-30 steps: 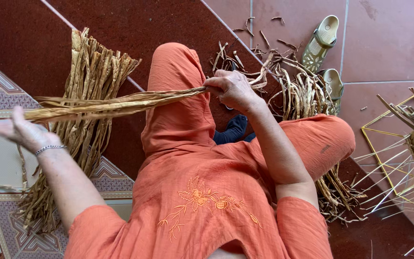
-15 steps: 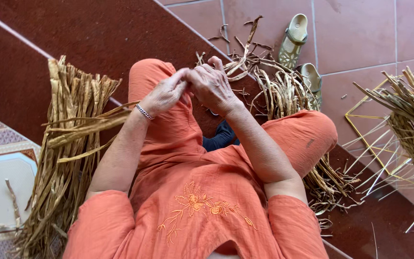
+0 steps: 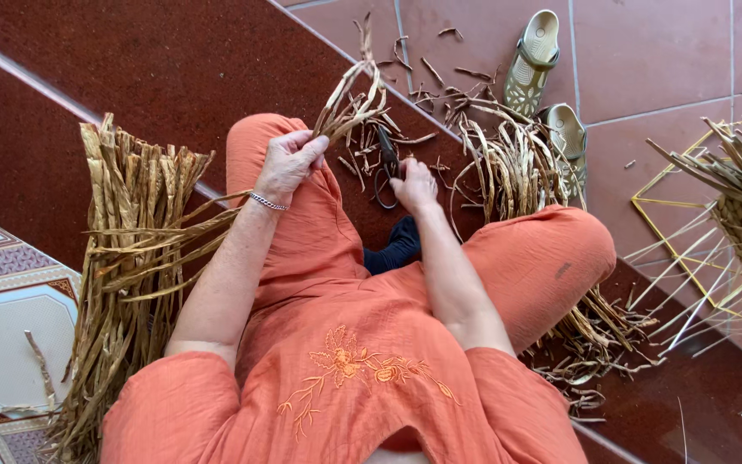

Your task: The person sits on the floor and uses scissors to trim dried plant stems. They repeatedly pick up stems, cut off unwanted parts, and place the trimmed pieces into a pile on the floor.

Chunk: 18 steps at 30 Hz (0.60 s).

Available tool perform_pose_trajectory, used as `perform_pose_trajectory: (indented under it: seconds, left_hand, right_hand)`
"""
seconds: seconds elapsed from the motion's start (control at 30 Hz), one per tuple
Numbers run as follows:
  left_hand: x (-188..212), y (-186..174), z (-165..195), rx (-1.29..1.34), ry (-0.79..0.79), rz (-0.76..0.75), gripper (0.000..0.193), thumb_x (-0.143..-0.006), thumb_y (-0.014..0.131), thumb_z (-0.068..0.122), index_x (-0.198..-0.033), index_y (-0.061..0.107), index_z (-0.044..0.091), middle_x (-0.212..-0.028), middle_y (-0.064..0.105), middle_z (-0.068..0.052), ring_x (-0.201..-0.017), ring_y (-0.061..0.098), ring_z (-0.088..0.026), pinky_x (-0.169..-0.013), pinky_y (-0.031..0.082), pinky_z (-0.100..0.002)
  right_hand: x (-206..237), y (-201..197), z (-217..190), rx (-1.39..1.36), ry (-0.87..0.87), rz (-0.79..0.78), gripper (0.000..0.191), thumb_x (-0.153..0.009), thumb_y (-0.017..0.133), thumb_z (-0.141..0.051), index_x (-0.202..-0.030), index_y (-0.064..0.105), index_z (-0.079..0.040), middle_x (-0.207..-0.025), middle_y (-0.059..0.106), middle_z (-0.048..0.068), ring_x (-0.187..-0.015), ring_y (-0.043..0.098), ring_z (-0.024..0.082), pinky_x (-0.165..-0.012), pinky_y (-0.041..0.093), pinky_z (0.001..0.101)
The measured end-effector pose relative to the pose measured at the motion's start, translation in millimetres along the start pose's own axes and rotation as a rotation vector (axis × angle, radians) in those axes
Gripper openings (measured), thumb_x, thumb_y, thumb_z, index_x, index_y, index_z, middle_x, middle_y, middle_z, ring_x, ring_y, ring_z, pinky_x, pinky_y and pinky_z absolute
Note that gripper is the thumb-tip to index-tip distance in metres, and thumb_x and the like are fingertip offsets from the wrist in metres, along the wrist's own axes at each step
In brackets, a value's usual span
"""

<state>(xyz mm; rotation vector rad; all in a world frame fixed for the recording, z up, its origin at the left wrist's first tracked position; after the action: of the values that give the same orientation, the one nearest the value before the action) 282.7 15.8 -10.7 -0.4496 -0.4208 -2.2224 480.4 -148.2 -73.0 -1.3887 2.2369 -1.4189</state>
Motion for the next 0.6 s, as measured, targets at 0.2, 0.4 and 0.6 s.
perform_pose_trajectory:
  seconds: [0.2,0.4,0.6]
  left_hand:
    - [-2,1,11,0.097,-0.071,0.01,0.013,-0.095,0.071,0.014,-0.106,0.073,0.009,-0.074,0.064,0.005,-0.057,0.05,0.001,-0.048,0.034,-0.014]
    - [-12,2,14,0.165,-0.013,-0.013,0.026,-0.096,0.071,0.01,-0.119,0.06,0.007,-0.074,0.063,0.003,-0.056,0.05,-0.001,-0.046,0.033,-0.015]
    - [-19,-1,9,0.171,-0.006,0.019,0.015,-0.105,0.06,0.019,-0.115,0.06,0.008,-0.073,0.063,0.002,-0.053,0.047,0.0,-0.046,0.036,-0.015]
  right_hand:
    - [-12,11,-14,0.22,0.024,-0.012,0.059,-0.073,0.089,-0.022,-0.114,0.05,-0.006,-0.12,0.058,0.022,-0.111,0.061,0.043,-0.089,0.054,0.0501]
    - [-29,13,-21,0.172,0.084,-0.09,0.059,-0.079,0.078,-0.013,-0.126,0.043,-0.007,-0.123,0.059,0.025,-0.107,0.065,0.046,-0.092,0.054,0.0516]
    - [-28,7,-9,-0.151,0.198,-0.024,0.06,-0.076,0.082,-0.027,-0.125,0.053,-0.007,-0.115,0.068,0.022,-0.107,0.066,0.041,-0.095,0.052,0.0497]
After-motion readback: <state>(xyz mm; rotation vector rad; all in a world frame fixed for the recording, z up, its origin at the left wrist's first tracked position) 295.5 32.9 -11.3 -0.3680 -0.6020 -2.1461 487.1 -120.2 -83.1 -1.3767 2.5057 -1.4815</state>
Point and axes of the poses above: each hand's wrist, its own x-axis away from the middle knuckle, its own y-axis out of the palm, z = x × y, the point moved 1 cm from there along -x, towards the middle knuckle
